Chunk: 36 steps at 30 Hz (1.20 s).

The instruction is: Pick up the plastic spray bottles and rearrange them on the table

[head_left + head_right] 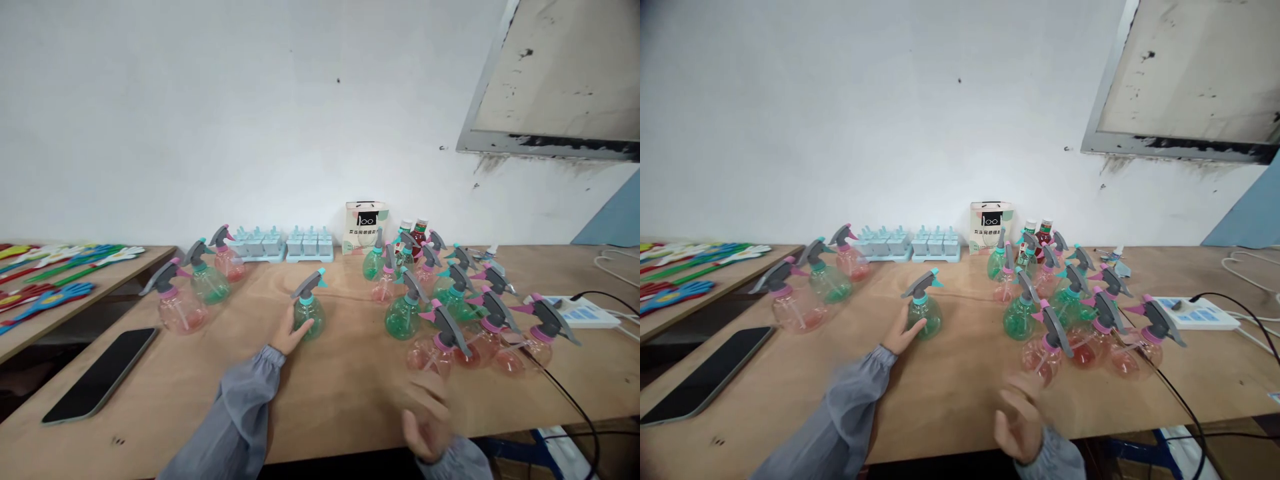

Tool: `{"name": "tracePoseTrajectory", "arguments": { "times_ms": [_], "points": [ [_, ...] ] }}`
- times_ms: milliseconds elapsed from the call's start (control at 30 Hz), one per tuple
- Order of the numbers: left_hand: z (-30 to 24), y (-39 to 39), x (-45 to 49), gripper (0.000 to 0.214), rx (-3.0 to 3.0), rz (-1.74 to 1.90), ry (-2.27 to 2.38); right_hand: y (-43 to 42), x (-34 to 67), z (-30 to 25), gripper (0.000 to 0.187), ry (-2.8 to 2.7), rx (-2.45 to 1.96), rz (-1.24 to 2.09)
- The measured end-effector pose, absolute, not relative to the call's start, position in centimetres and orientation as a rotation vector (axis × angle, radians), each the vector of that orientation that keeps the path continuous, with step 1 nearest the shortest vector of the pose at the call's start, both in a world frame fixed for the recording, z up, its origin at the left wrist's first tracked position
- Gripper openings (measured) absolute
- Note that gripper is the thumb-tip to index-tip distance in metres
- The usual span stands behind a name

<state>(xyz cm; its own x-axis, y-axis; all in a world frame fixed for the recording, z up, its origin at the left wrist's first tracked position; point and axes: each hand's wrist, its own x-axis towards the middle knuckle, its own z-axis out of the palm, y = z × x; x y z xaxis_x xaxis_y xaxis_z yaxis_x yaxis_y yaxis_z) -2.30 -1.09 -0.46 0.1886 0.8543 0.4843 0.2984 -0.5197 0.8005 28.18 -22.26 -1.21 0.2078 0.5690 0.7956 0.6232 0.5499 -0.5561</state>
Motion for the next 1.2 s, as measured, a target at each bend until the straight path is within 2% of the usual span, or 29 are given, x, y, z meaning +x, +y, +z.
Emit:
{"name": "tracePoseTrajectory", "arguments": {
  "times_ms": [67, 167, 267, 333, 467, 533, 600, 700, 800, 900, 1000, 1200],
  "points": [
    [-0.5, -1.6, -1.9, 0.067, 1.952, 1.28, 1.038, -20.3, 23.8, 1.6, 0.037, -1.615, -0.994, -0.057],
    [-0.5, -2.4, -1.3, 0.068, 2.017, 1.242, 0.98, -15.4, 18.6, 5.5, 0.059, -1.513, -1.06, 0.044],
    [-0.4, -3.0, -0.9, 0.07, 2.094, 1.204, 0.953, -10.2, 16.1, 7.0, 0.085, -1.44, -1.122, 0.12],
    [-0.4, -3.2, -0.8, 0.073, 2.154, 1.172, 0.926, -7.4, 15.4, 6.8, 0.095, -1.446, -1.139, 0.17],
    [-0.5, -3.2, -0.9, 0.079, 2.233, 1.167, 0.941, -3.9, 14.9, 5.7, 0.084, -1.464, -1.152, 0.24],
    [-0.1, -3.1, -1.3, 0.073, 2.226, 1.246, 1.034, -3.2, 14.9, 5.4, 0.079, -1.438, -1.147, 0.251],
    [1.1, -2.8, -2.5, 0.063, 2.143, 1.522, 1.244, -3.0, 15.0, 5.3, 0.077, -1.409, -1.128, 0.26],
    [3.9, -2.2, -6.5, 0.061, 1.777, 2.172, 1.722, -2.9, 15.4, 5.6, 0.067, -1.417, -1.071, 0.318],
    [5.9, -1.6, -12.5, 0.065, 1.39, 2.429, 2.001, -2.7, 16.2, 6.3, 0.054, -1.416, -1.05, 0.39],
    [5.7, -0.8, -18.2, 0.077, 1.176, 2.28, 2.284, -2.7, 16.9, 7.2, 0.048, -1.427, -1.046, 0.476],
    [4.1, 0.2, -21.4, 0.084, 1.238, 1.987, 2.309, -3.2, 17.5, 8.0, 0.046, -1.544, -1.005, 0.595],
    [2.4, 1.2, -19.9, 0.081, 1.159, 1.756, 2.46, -4.2, 18.0, 9.0, 0.035, -1.496, -0.914, 0.707]
  ]
}}
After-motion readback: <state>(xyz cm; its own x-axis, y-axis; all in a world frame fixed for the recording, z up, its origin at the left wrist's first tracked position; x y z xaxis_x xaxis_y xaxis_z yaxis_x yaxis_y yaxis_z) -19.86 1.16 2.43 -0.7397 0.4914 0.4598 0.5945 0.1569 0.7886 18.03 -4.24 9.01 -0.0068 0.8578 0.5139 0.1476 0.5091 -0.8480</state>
